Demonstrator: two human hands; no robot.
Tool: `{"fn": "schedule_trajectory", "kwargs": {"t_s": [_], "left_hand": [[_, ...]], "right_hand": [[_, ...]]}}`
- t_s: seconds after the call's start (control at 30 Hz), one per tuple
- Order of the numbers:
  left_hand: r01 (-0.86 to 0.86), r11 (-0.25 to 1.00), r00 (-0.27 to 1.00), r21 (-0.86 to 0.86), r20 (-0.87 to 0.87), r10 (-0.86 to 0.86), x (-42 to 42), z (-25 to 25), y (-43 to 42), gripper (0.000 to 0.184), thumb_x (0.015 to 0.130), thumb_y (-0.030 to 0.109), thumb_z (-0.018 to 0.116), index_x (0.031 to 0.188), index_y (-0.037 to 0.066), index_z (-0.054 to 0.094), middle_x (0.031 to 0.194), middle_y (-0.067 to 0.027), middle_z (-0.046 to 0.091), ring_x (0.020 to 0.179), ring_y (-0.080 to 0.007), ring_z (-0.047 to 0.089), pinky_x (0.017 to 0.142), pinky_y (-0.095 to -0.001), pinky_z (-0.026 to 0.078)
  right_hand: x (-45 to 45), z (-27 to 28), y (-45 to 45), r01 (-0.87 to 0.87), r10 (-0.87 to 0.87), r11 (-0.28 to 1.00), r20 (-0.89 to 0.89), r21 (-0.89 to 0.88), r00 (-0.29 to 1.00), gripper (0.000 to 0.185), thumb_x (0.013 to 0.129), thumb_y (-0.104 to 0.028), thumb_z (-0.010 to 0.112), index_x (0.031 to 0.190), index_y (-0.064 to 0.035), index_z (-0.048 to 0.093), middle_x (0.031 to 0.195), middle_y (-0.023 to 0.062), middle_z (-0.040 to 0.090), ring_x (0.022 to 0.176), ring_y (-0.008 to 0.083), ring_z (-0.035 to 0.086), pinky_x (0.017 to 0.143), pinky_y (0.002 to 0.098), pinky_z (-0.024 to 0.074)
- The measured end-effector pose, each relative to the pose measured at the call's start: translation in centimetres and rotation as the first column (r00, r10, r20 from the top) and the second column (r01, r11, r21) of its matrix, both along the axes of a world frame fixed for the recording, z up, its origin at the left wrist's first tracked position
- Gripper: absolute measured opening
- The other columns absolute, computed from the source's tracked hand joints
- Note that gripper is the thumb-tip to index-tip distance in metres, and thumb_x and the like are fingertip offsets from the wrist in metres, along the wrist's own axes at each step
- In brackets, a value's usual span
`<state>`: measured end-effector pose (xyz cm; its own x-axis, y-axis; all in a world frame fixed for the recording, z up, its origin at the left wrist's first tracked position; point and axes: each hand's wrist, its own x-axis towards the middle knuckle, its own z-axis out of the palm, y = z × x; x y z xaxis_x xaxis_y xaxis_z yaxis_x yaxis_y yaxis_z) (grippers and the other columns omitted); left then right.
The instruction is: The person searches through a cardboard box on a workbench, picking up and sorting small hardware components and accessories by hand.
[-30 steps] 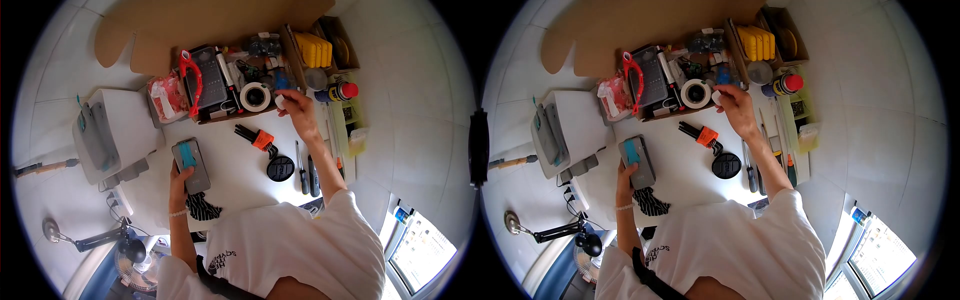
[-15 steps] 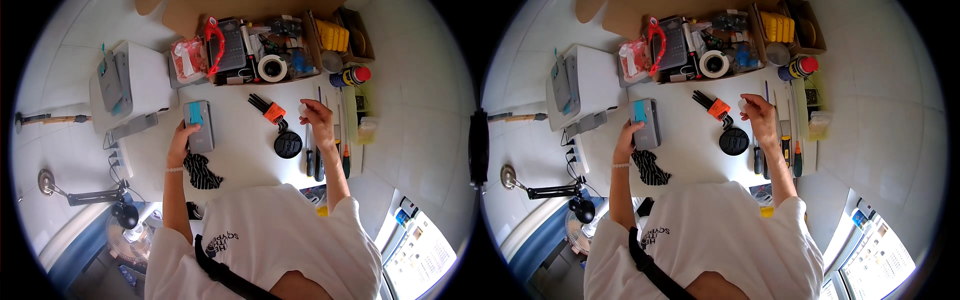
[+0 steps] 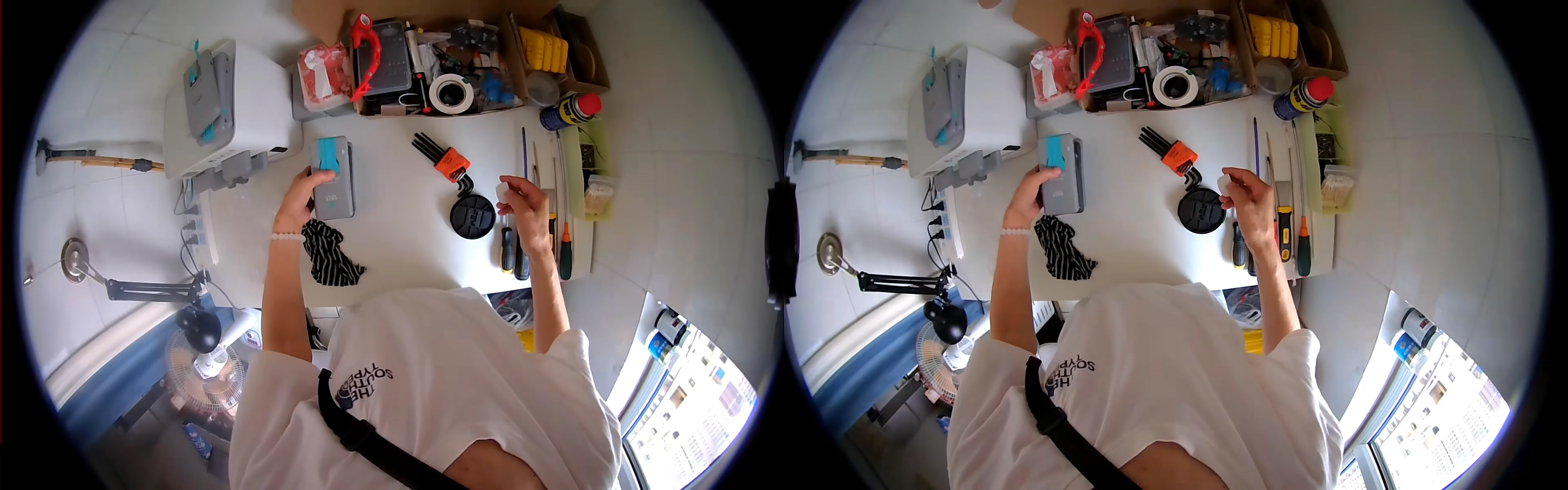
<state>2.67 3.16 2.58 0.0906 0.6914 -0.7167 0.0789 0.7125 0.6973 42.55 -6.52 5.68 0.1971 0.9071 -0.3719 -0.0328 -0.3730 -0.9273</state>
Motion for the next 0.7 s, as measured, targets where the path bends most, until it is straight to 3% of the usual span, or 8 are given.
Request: {"fn": "schedule_trajectory", "kwargs": {"t_s": [0.4,0.57,0.7], "left_hand": [[0.072,0.997,0.997,0.007,-0.014,-0.072,0.3,1.4,0.8,0.054,0.07,0.03,0.068,0.113,0.001,0.051,0.101,-0.008,0.059,0.094,-0.0209,0.055,0.082,-0.0382,0.043],[0.05,0.999,0.999,0.009,0.016,-0.05,0.9,2.1,0.6,0.051,0.071,0.026,0.068,0.109,-0.003,0.051,0.097,-0.0099,0.059,0.087,-0.0185,0.057,0.074,-0.0314,0.046],[0.015,1.0,1.0,0.026,0.027,-0.015,1.0,2.1,0.4,0.051,0.073,0.025,0.067,0.11,-0.004,0.05,0.096,-0.0096,0.058,0.087,-0.0183,0.057,0.075,-0.0309,0.047]], "right_hand": [[-4.0,1.7,-2.1,0.078,-0.078,0.997,0.06,-0.002,0.995,0.028,0.083,-0.004,0.048,0.106,0.0038,0.061,0.082,0.0107,0.063,0.065,0.0121,0.06,0.06,0.0234,0.0507],[-5.3,2.0,-2.6,0.056,-0.06,0.998,0.115,0.034,0.992,0.027,0.083,-0.004,0.049,0.106,0.0019,0.061,0.077,0.0094,0.064,0.064,0.0114,0.061,0.06,0.0235,0.0517],[-6.3,2.5,-2.5,0.074,-0.074,0.997,0.111,0.007,0.991,0.026,0.083,-0.003,0.049,0.105,0.0016,0.061,0.076,0.0072,0.063,0.064,0.0106,0.061,0.059,0.0223,0.0521]]}}
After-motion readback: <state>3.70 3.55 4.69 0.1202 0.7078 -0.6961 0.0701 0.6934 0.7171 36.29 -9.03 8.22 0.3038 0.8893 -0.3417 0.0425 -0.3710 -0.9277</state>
